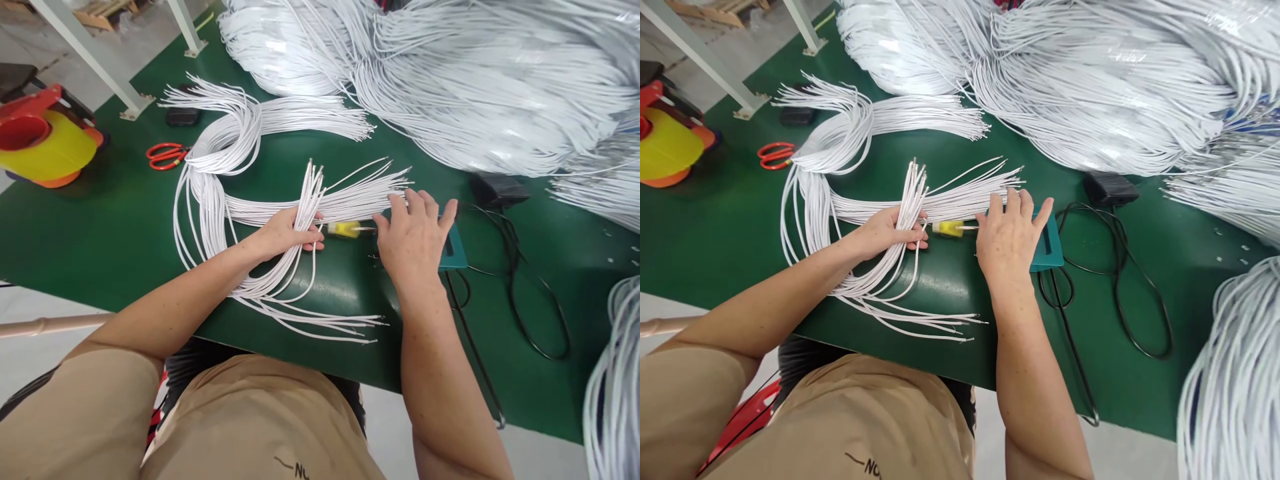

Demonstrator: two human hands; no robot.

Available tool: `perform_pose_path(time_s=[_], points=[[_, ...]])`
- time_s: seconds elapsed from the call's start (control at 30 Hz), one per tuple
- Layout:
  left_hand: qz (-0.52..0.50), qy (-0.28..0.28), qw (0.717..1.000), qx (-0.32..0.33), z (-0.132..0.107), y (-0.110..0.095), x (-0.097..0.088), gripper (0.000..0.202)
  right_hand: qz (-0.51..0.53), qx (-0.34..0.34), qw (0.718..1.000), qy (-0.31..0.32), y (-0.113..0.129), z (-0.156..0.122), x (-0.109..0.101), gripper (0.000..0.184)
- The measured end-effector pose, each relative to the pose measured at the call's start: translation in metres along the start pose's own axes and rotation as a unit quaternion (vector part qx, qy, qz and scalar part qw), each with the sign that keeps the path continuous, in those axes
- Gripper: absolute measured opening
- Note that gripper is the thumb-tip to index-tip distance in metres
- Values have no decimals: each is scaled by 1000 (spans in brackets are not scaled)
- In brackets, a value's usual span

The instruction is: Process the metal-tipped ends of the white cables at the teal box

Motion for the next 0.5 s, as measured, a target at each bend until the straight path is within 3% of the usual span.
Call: perform_pose_path(time_s=[0.1, 0.2, 0.27, 0.33, 0.43, 0.5], points=[[-13, 6, 1000, 5, 0, 0, -5, 52, 105, -86, 990, 34, 35, -2, -4, 26], [-12, -6, 1000, 27, 0, -4, -10, 42, 212, -260, 928, 161, 98, -24, 3, 25], [-11, -5, 999, 30, 0, -5, -11, 38, 185, -318, 907, 205, 126, -41, 11, 26], [-11, -7, 1000, 19, -1, -5, -12, 39, 160, -285, 906, 269, 135, -52, 27, 21], [5, -10, 1000, 20, -1, -7, -14, 43, 187, -182, 887, 382, 124, -62, 46, 18], [19, -2, 999, 34, -2, -10, -13, 45, 243, -147, 877, 387, 113, -55, 44, 23]])
Point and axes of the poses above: each hand's wrist, its own z-axis towards the middle knuckle, its own x-axis out of the palm, y = z × x, the point moved 8 cm from there along z, towards the middle knuckle, and after that the axes turned 10 degrees about z, right-handed, at the moved point
